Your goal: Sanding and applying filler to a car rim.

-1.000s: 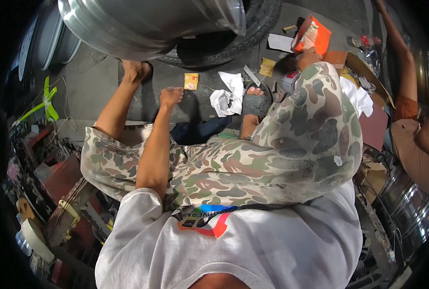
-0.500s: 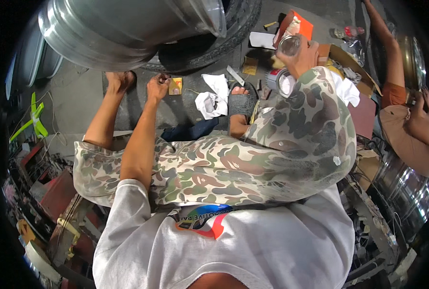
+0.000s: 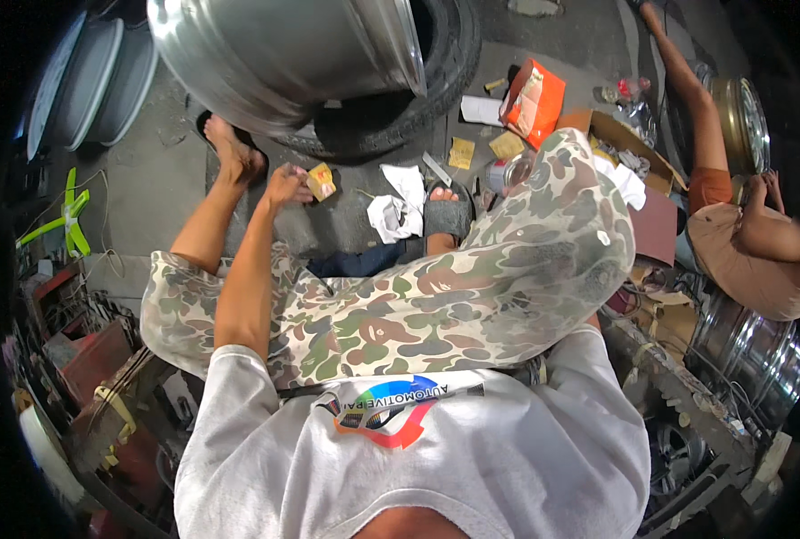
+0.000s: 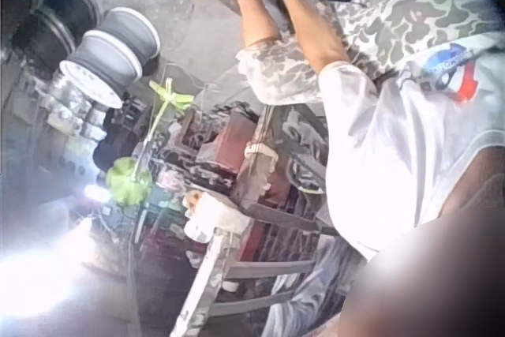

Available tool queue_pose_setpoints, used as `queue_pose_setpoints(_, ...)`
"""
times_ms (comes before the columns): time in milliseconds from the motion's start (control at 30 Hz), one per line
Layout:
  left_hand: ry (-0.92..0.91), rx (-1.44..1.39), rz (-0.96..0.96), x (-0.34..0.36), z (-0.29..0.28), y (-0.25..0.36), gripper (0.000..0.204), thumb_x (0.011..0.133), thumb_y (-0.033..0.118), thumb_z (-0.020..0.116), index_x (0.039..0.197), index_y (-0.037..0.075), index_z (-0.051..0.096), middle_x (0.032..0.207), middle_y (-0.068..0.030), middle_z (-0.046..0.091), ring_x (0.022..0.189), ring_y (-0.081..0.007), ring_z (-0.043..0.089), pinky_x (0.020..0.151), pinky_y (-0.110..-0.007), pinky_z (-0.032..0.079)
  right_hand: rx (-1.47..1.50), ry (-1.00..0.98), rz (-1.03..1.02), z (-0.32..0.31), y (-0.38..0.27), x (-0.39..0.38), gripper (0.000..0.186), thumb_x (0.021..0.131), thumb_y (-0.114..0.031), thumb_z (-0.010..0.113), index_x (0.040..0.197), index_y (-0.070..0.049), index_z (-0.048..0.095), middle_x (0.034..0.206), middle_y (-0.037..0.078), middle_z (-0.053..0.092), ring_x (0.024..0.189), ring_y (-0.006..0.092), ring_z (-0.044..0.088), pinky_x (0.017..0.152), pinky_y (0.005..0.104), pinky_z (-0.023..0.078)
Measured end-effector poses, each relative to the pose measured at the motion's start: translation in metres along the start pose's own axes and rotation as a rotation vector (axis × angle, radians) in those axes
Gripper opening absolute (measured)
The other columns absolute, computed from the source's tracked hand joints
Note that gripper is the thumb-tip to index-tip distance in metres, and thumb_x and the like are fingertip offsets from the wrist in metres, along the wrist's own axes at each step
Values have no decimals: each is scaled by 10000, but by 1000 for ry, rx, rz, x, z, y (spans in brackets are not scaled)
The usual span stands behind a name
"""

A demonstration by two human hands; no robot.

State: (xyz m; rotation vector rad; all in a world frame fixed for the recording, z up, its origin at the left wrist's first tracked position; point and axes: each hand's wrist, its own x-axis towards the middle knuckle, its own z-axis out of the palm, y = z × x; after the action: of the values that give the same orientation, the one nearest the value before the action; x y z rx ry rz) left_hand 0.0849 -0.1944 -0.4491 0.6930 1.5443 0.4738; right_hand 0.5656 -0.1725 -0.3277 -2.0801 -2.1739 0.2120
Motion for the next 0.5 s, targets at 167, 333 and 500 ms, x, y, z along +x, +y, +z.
queue_pose_setpoints(167, -249, -22, 56, 0, -38, -17, 178, 868, -19, 505, 1044, -40, 523, 757, -246, 665, 657, -394, 709, 557, -469, 606, 109, 135, -49, 10, 13, -18, 474, 756, -250, 763, 1179, -89, 622, 1142, 202, 595, 1034, 364, 612, 878, 454, 492)
queue_pose_setpoints(333, -304, 119, -81, -79, -35, 63, 194, 898, -15, 564, 1080, -70, 525, 924, -203, 657, 803, -316, 716, 700, -413, 635, 180, 163, -32, 0, 80, 5, 399, 782, -207, 738, 1147, -79, 640, 1163, 200, 605, 1048, 347, 625, 883, 450, 496)
queue_pose_setpoints(500, -475, 269, -34, -164, -66, 151, 161, 910, 15, 610, 1044, -74, 601, 897, -158, 681, 785, -238, 716, 705, -331, 632, 316, 199, -73, -87, 44, 42, 297, 826, -146, 700, 1098, -37, 652, 1060, 161, 644, 962, 287, 655, 844, 412, 509)
